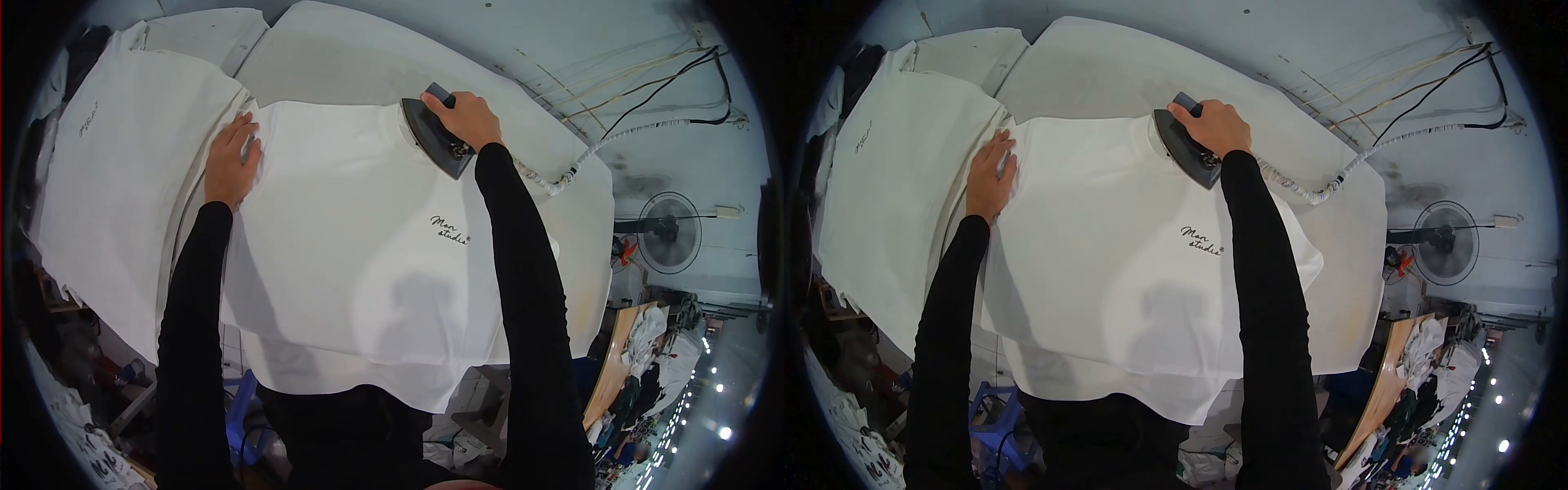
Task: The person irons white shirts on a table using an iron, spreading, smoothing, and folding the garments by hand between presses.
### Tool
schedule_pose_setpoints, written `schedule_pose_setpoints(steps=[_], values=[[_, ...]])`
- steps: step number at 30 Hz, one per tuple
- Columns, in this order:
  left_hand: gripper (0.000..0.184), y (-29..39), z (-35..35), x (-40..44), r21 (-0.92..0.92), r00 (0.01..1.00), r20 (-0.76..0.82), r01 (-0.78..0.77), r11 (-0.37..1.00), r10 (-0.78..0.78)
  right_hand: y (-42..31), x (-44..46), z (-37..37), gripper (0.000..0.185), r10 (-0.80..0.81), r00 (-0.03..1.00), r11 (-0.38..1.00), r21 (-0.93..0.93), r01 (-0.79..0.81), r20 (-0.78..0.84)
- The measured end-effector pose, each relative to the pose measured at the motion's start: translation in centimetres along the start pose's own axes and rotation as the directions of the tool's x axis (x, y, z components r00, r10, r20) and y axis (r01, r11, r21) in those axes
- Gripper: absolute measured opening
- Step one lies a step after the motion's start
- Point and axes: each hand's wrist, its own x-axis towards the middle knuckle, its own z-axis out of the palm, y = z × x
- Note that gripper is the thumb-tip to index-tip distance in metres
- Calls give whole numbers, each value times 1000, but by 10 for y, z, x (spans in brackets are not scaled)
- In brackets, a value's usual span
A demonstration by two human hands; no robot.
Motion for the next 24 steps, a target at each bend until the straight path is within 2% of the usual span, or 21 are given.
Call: schedule_pose_setpoints(steps=[24], values=[[32,1,-1,1,7,1000,-10,-7,1000,7,5,5,5,81,-44,997,999,-28,42,-65]])
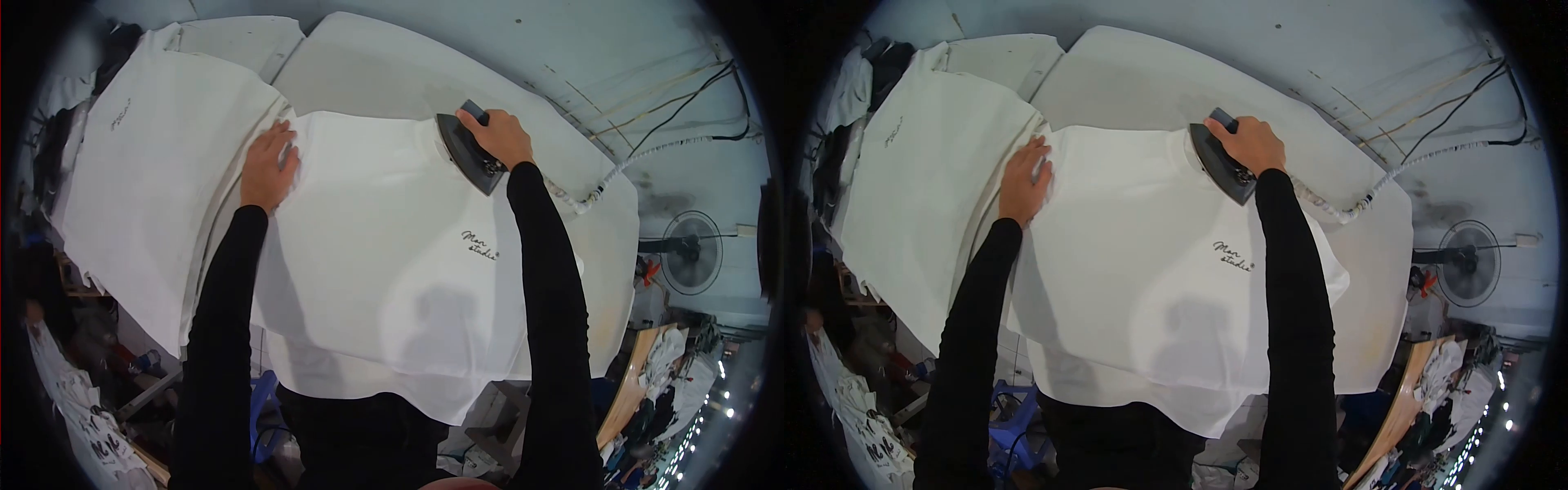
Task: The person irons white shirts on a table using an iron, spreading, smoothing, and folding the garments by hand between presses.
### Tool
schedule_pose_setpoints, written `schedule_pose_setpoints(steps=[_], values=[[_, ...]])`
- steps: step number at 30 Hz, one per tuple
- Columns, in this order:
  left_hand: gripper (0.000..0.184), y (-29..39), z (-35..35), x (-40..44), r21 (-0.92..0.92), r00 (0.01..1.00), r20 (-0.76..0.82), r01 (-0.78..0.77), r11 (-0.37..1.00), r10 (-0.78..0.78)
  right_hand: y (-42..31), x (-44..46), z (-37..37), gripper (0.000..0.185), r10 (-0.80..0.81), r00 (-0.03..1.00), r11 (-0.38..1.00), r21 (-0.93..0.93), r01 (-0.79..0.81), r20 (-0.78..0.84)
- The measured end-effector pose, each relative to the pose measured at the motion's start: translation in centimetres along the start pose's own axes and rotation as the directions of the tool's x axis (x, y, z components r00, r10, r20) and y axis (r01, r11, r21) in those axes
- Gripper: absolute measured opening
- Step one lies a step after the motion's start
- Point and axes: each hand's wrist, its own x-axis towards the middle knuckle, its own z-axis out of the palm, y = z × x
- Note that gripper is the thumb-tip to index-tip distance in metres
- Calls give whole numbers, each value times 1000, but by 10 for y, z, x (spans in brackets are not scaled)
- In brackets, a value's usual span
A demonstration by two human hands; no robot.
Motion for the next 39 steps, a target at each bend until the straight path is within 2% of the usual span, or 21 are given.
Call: schedule_pose_setpoints(steps=[5,27,39], values=[[30,1,-2,0,-3,999,-19,-32,999,32,-5,-5,-4,81,10,1000,1000,-4,-10,-8],[31,-2,3,-2,-5,1000,-17,5,1000,-5,5,6,3,84,4,999,1000,2,-4,35],[28,-2,1,-7,-2,999,-27,25,1000,-25,29,28,13,61,-1,992,985,173,-22,127]])
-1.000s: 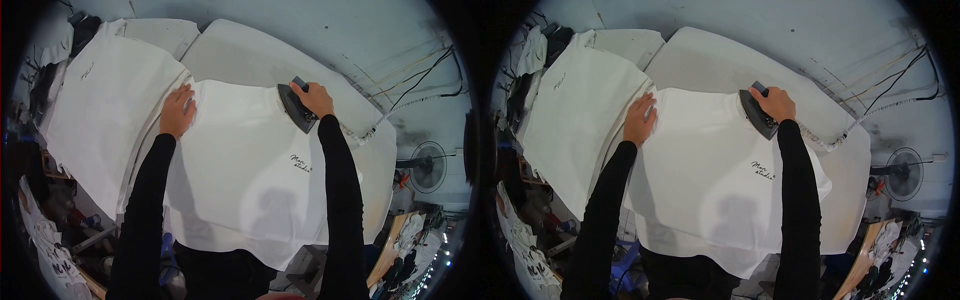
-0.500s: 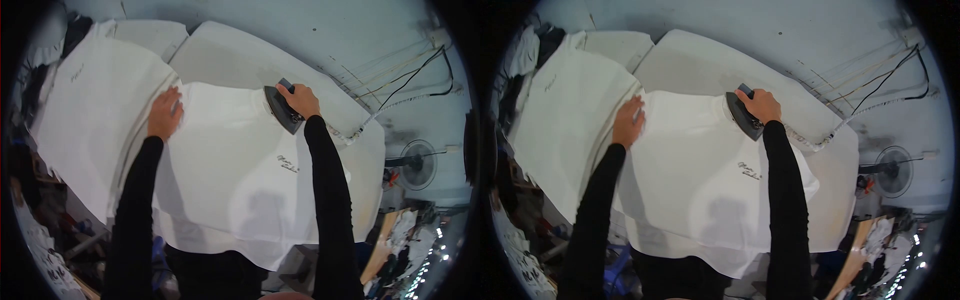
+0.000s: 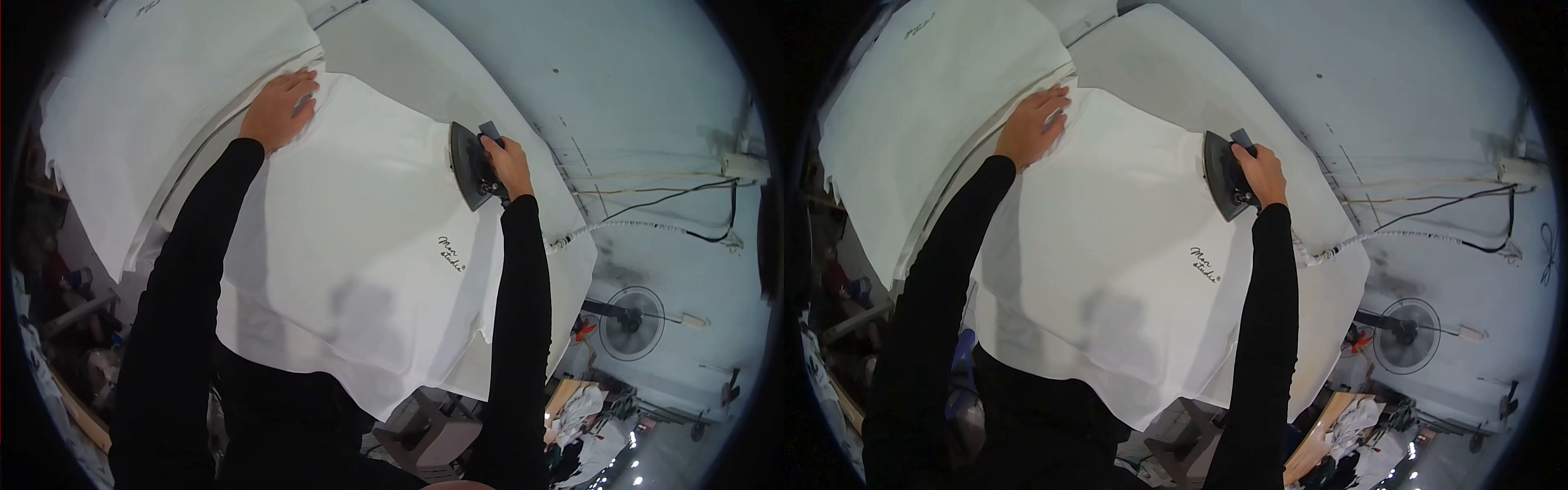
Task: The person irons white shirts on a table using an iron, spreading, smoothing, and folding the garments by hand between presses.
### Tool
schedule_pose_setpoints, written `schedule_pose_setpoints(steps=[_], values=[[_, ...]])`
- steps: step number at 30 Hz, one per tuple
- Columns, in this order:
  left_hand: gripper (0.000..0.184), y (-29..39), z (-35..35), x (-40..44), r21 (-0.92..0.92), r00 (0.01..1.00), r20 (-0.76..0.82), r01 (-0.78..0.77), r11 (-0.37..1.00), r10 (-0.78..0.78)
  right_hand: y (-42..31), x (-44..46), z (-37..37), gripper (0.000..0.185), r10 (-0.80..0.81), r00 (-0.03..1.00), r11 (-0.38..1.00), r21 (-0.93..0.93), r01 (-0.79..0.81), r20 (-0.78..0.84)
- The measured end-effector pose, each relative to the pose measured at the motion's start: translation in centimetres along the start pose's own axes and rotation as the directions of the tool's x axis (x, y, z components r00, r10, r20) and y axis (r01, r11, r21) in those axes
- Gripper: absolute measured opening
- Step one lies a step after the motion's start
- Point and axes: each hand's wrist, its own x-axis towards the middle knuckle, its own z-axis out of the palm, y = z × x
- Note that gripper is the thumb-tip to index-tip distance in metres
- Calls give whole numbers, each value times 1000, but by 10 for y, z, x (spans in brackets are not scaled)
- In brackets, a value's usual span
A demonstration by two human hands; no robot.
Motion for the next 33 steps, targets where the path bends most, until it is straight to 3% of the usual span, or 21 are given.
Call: schedule_pose_setpoints(steps=[5,11,15,33], values=[[29,-1,0,-1,6,1000,-3,0,1000,1,4,4,-3,61,-31,997,991,129,22,69],[28,0,-2,-1,-6,1000,16,19,1000,-19,9,3,1,66,-116,993,977,186,108,36],[29,-1,0,0,-6,999,13,31,999,-31,10,7,0,68,-127,992,988,85,125,18],[25,-2,2,-1,28,1000,-6,-6,1000,6,-4,-7,-2,67,-149,988,989,-20,149,-29]])
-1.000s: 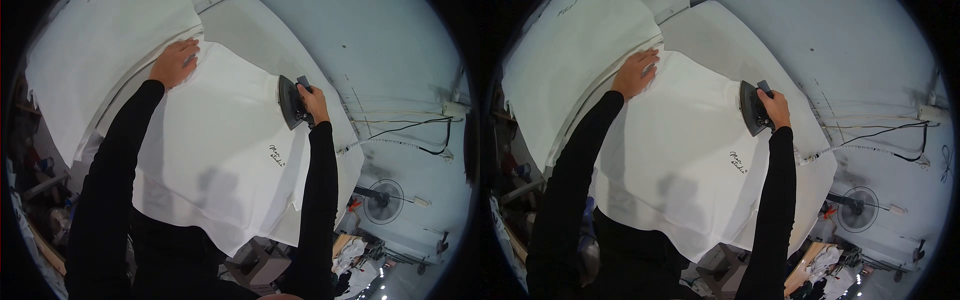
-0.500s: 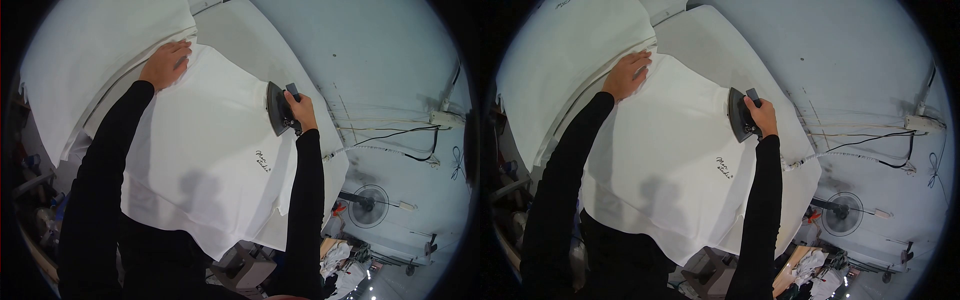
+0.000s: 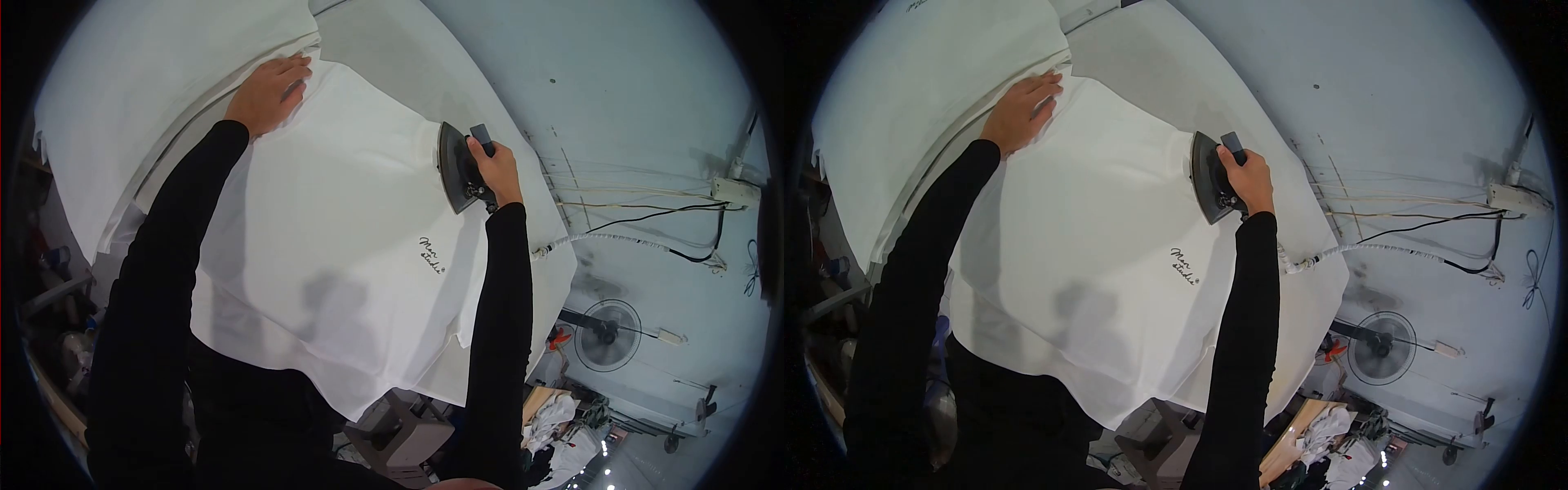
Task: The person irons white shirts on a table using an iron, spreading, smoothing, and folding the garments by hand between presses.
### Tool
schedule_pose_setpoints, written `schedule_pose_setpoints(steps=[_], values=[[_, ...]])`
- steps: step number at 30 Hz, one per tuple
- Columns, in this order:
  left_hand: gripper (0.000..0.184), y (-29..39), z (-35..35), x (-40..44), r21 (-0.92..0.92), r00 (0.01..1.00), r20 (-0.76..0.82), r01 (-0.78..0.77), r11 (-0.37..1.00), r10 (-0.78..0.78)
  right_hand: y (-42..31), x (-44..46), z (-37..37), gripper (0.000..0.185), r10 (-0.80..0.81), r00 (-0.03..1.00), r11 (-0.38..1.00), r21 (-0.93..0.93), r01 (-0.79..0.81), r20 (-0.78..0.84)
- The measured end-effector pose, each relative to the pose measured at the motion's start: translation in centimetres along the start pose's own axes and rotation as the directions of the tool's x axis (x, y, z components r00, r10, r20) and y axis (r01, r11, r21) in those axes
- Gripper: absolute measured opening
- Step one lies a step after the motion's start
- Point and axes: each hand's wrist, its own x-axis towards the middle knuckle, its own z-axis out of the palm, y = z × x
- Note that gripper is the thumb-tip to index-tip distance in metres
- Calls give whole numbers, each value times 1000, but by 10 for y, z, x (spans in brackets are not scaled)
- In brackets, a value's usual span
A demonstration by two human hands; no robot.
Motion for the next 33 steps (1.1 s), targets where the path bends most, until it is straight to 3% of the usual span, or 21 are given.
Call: schedule_pose_setpoints(steps=[11,33], values=[[29,0,1,0,-5,998,53,45,999,-44,-1,-2,0,67,10,1000,1000,-1,-10,-6],[29,-4,3,-2,10,1000,6,27,1000,-27,1,1,-1,70,-34,999,999,3,34,9]])
